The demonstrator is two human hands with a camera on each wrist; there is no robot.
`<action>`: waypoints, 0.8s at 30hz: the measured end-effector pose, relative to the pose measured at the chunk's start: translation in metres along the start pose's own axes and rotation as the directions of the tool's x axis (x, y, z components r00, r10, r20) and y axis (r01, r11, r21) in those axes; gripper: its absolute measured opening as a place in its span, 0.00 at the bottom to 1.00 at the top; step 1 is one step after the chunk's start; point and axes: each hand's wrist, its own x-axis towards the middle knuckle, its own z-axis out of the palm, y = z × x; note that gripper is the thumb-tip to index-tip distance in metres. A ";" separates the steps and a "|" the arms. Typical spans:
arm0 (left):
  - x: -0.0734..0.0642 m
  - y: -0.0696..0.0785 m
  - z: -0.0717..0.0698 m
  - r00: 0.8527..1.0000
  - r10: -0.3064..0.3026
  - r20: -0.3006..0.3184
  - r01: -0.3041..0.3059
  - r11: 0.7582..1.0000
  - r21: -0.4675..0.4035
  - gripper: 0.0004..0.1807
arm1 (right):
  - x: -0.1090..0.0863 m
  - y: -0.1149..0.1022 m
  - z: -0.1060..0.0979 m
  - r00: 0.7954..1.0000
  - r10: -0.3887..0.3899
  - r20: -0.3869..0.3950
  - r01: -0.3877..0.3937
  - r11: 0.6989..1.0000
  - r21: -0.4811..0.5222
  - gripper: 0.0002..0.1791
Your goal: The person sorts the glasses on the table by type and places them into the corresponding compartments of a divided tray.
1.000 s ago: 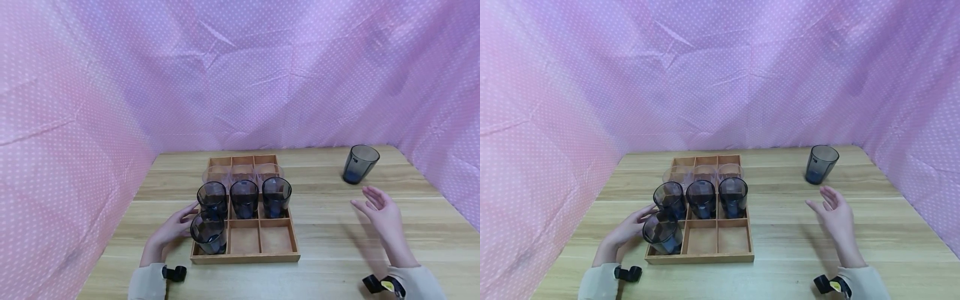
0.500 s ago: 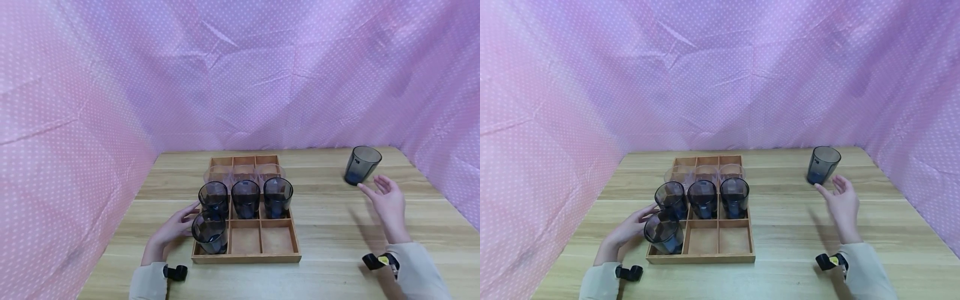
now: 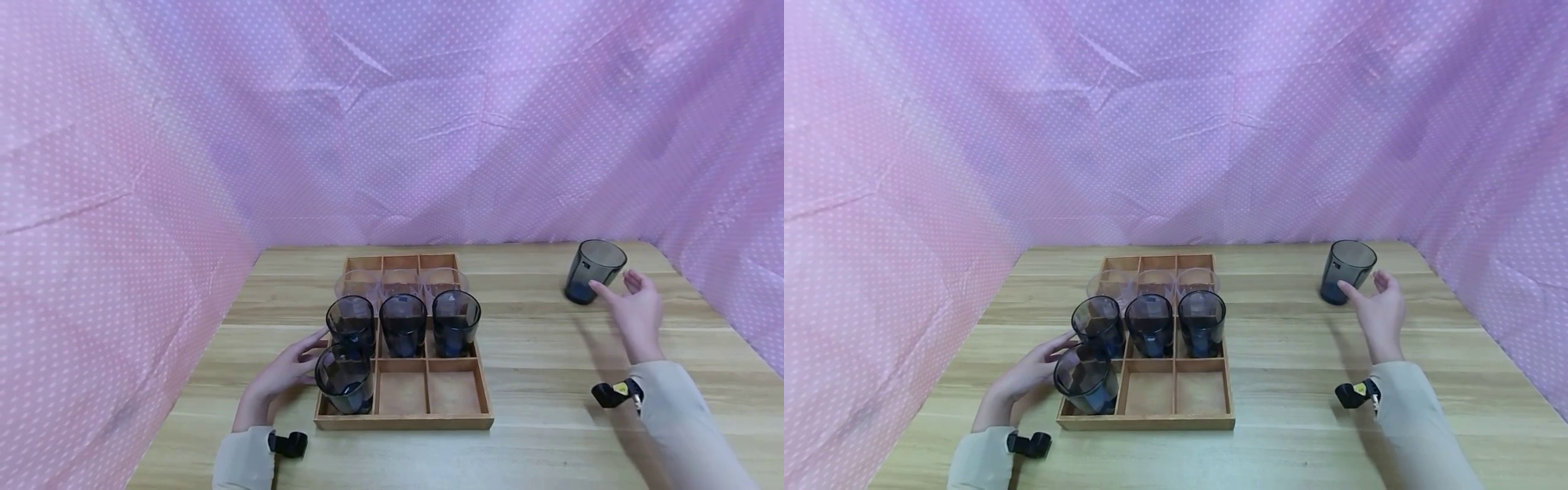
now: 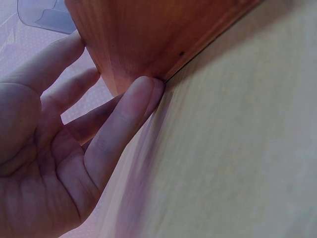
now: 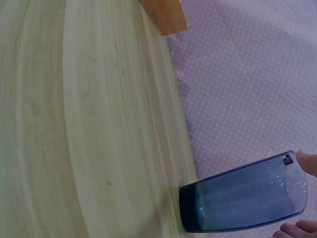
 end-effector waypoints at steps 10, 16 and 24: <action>0.000 0.000 0.000 1.000 0.007 0.002 -0.007 1.000 0.019 0.37 | 0.020 0.000 0.007 1.000 0.005 0.015 -0.006 1.000 0.012 0.51; -0.001 0.002 -0.001 1.000 0.009 0.002 -0.009 1.000 0.023 0.38 | 0.029 -0.001 0.011 1.000 0.003 0.003 -0.003 1.000 -0.006 0.53; -0.001 0.004 -0.001 1.000 0.010 0.005 -0.011 0.999 0.034 0.38 | 0.039 0.000 0.018 0.999 0.002 -0.033 -0.004 0.997 -0.073 0.51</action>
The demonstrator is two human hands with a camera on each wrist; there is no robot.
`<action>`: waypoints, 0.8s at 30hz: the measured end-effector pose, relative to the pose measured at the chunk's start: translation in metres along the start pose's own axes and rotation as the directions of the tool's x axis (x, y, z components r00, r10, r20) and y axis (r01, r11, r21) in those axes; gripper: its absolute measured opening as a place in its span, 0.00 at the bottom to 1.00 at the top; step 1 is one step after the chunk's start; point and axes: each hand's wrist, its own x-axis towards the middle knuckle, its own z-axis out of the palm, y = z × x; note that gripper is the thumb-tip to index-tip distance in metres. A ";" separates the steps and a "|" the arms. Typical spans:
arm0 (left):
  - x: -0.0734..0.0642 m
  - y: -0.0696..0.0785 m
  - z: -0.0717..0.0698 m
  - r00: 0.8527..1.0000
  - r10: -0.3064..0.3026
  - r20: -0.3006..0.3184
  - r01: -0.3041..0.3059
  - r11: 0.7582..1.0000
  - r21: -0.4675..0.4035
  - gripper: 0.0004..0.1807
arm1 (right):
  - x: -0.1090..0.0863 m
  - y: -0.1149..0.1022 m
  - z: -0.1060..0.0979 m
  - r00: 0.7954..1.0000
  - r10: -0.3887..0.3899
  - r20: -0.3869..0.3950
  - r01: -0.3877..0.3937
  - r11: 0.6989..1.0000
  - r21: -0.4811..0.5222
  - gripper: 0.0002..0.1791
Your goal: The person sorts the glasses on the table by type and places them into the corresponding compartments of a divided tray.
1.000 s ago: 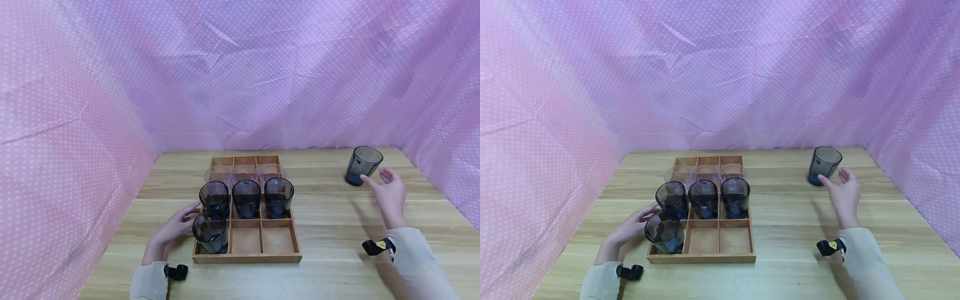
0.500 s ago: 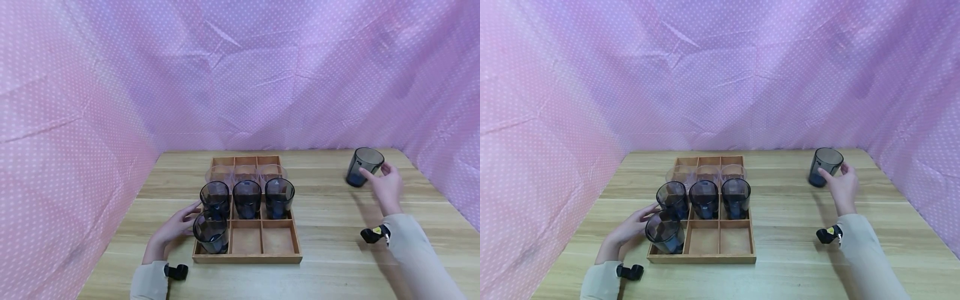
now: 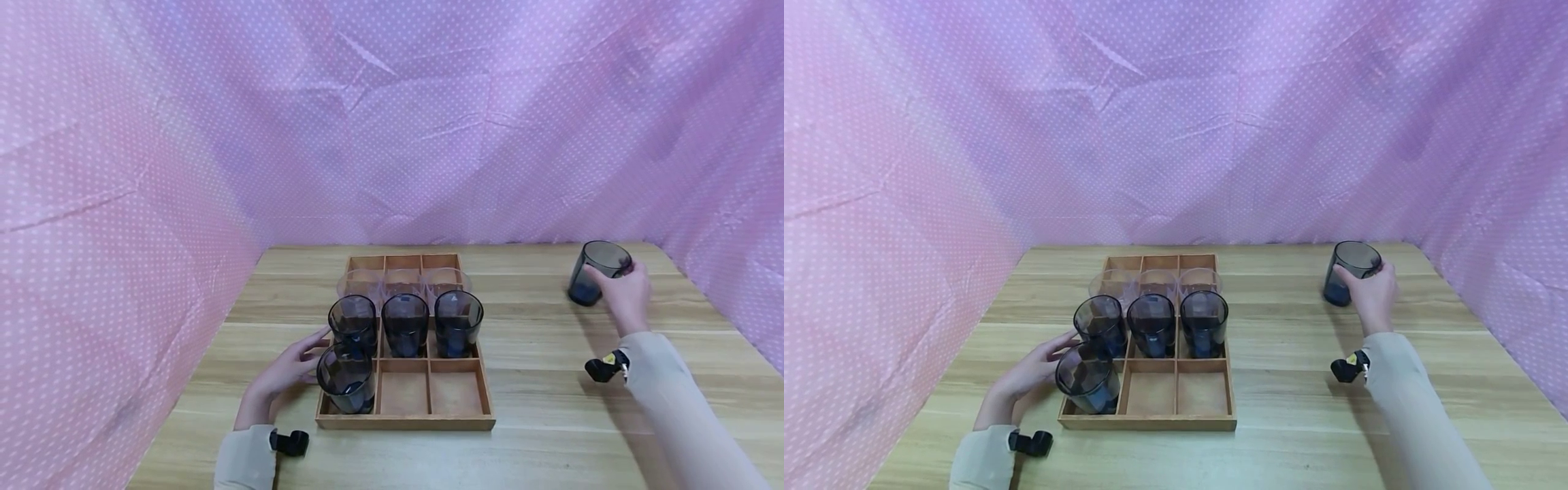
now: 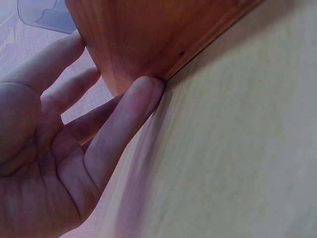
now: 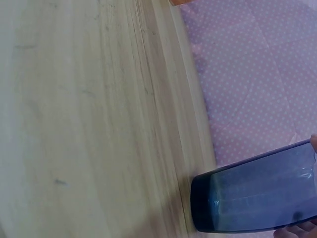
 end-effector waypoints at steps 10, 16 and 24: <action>0.000 -0.001 0.001 1.000 -0.006 -0.011 0.006 1.000 -0.009 0.38 | 0.003 -0.001 0.005 0.999 0.002 -0.050 -0.001 1.000 0.013 0.48; 0.001 -0.004 0.001 1.000 0.004 -0.001 -0.004 0.999 -0.043 0.38 | 0.003 0.003 0.003 0.997 -0.005 -0.083 0.008 1.000 0.029 0.39; 0.001 -0.004 0.002 1.000 0.008 0.000 -0.008 0.999 -0.041 0.38 | 0.000 0.005 -0.003 0.993 -0.062 -0.100 0.069 0.995 0.073 0.24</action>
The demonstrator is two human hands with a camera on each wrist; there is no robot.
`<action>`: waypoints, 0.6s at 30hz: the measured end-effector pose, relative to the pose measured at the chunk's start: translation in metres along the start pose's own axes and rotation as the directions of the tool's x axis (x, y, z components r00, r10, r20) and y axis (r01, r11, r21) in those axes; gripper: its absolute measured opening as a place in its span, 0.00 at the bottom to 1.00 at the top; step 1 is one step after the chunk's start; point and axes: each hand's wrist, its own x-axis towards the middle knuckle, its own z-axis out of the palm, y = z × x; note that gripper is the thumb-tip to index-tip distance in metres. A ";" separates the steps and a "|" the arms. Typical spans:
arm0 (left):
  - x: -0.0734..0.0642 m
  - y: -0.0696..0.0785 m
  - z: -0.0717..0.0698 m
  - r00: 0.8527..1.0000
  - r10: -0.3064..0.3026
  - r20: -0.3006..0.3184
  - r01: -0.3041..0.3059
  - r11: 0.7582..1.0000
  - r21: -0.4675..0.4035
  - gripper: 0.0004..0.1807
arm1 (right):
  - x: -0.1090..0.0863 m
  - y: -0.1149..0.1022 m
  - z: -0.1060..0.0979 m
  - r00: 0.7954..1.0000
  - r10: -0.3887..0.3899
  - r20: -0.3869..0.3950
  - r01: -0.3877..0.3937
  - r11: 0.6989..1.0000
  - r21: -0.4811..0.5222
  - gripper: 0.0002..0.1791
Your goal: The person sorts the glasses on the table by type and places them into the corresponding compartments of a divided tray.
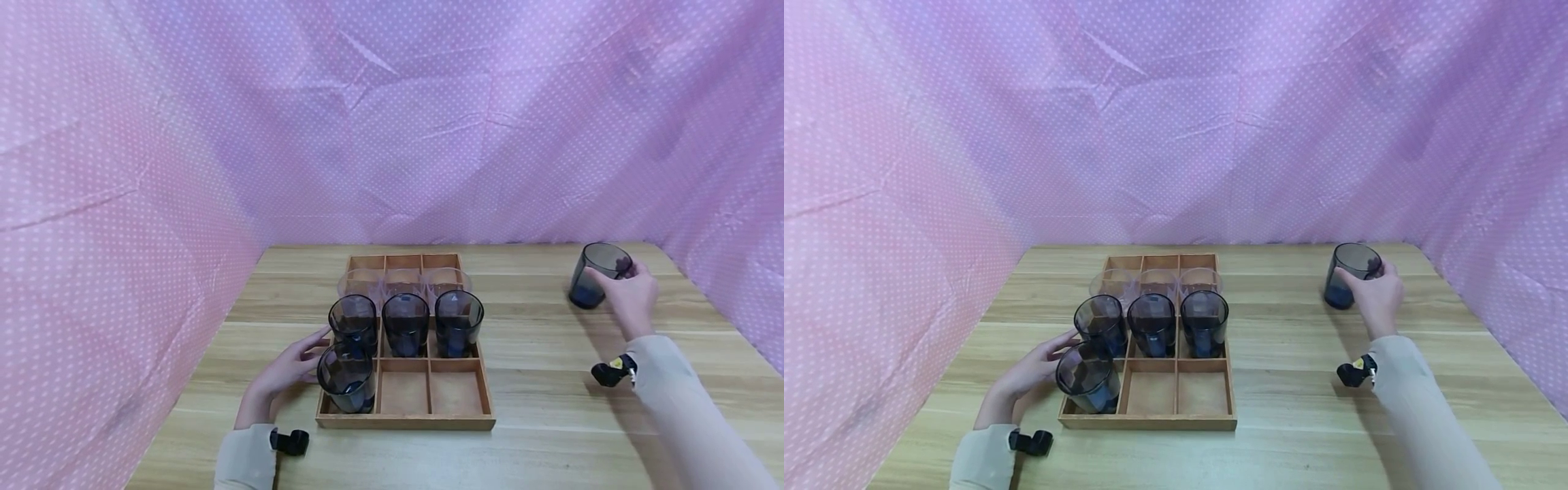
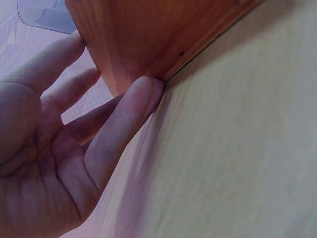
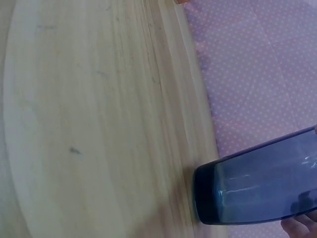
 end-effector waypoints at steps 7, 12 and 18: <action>0.000 0.001 0.000 1.000 -0.003 -0.002 0.003 1.000 0.008 0.38 | -0.005 -0.004 -0.011 0.994 -0.033 0.103 0.036 0.999 -0.027 0.28; 0.000 0.000 0.000 1.000 0.001 -0.004 -0.001 1.000 0.015 0.38 | -0.011 -0.005 -0.020 0.960 -0.129 0.249 0.111 0.990 0.085 0.34; 0.000 0.000 0.000 1.000 0.001 -0.005 -0.001 1.000 0.018 0.37 | -0.017 -0.004 -0.029 0.888 -0.239 0.393 0.170 0.964 0.204 0.34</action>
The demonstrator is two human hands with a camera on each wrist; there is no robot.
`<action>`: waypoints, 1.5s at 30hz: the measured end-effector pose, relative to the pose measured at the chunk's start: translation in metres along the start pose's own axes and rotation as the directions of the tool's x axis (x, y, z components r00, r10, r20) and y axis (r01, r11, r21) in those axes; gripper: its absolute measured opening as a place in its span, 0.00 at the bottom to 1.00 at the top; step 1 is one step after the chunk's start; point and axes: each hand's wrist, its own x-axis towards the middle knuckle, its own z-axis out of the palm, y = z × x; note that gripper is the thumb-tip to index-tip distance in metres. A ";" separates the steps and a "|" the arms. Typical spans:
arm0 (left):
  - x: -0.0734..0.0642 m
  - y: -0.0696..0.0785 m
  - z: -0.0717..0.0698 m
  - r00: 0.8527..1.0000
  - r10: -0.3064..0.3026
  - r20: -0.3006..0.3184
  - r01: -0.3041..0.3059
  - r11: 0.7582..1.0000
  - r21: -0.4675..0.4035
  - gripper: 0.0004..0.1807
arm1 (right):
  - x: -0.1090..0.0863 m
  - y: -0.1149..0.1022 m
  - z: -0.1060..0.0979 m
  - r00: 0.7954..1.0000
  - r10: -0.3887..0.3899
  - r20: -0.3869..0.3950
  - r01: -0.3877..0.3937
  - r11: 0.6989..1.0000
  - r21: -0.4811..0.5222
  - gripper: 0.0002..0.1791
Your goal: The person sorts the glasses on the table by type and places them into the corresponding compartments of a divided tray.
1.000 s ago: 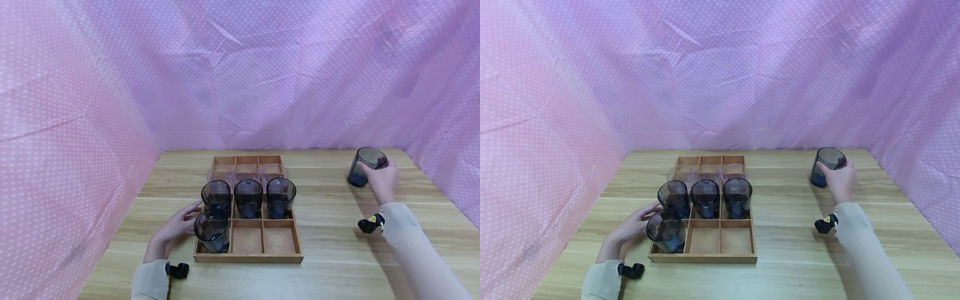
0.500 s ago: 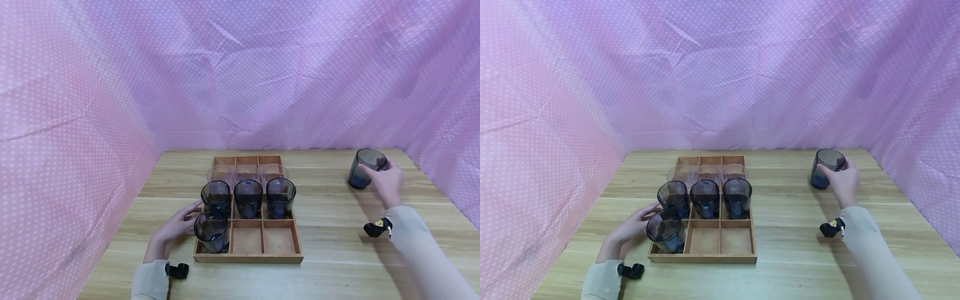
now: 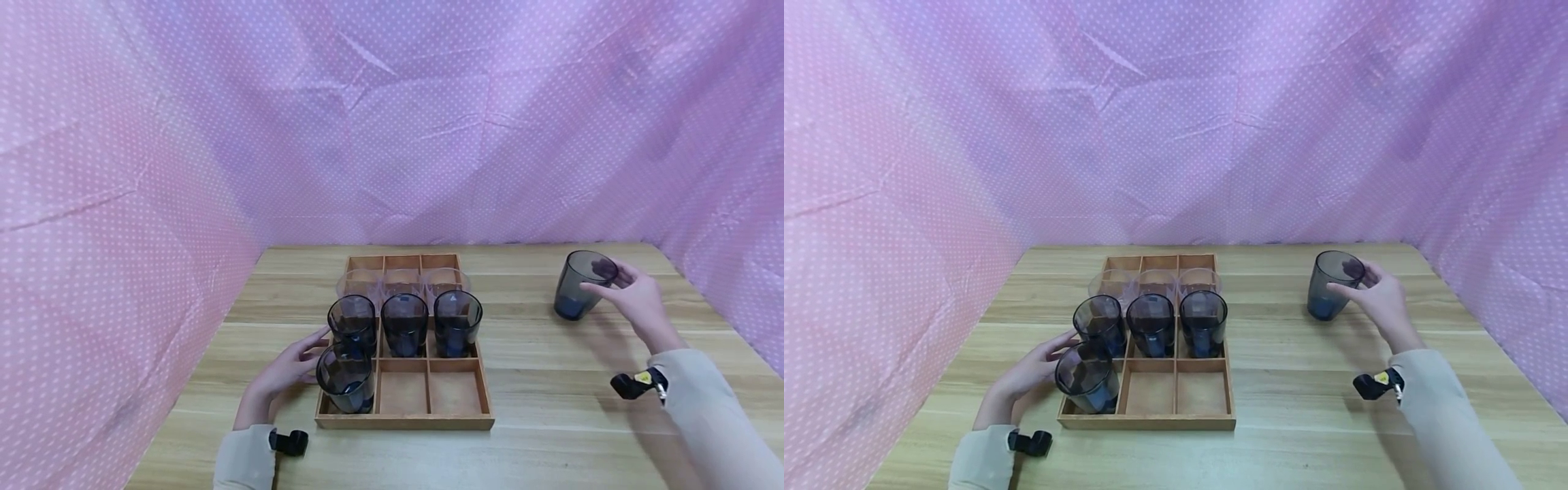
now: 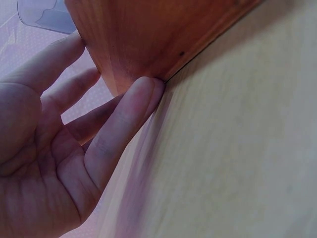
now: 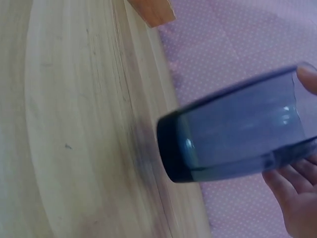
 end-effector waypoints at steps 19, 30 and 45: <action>0.000 0.000 0.000 1.000 0.004 -0.001 -0.004 1.000 -0.005 0.38 | -0.040 -0.010 0.006 0.954 -0.198 0.224 0.168 0.975 0.147 0.32; 0.000 0.000 -0.001 1.000 0.005 0.003 -0.005 1.000 0.001 0.37 | -0.062 -0.026 0.030 0.907 -0.325 0.268 0.235 0.918 0.318 0.35; 0.000 0.002 0.000 1.000 -0.009 0.003 0.009 1.000 -0.017 0.39 | -0.084 -0.050 0.068 0.847 -0.407 0.341 0.290 0.892 0.346 0.35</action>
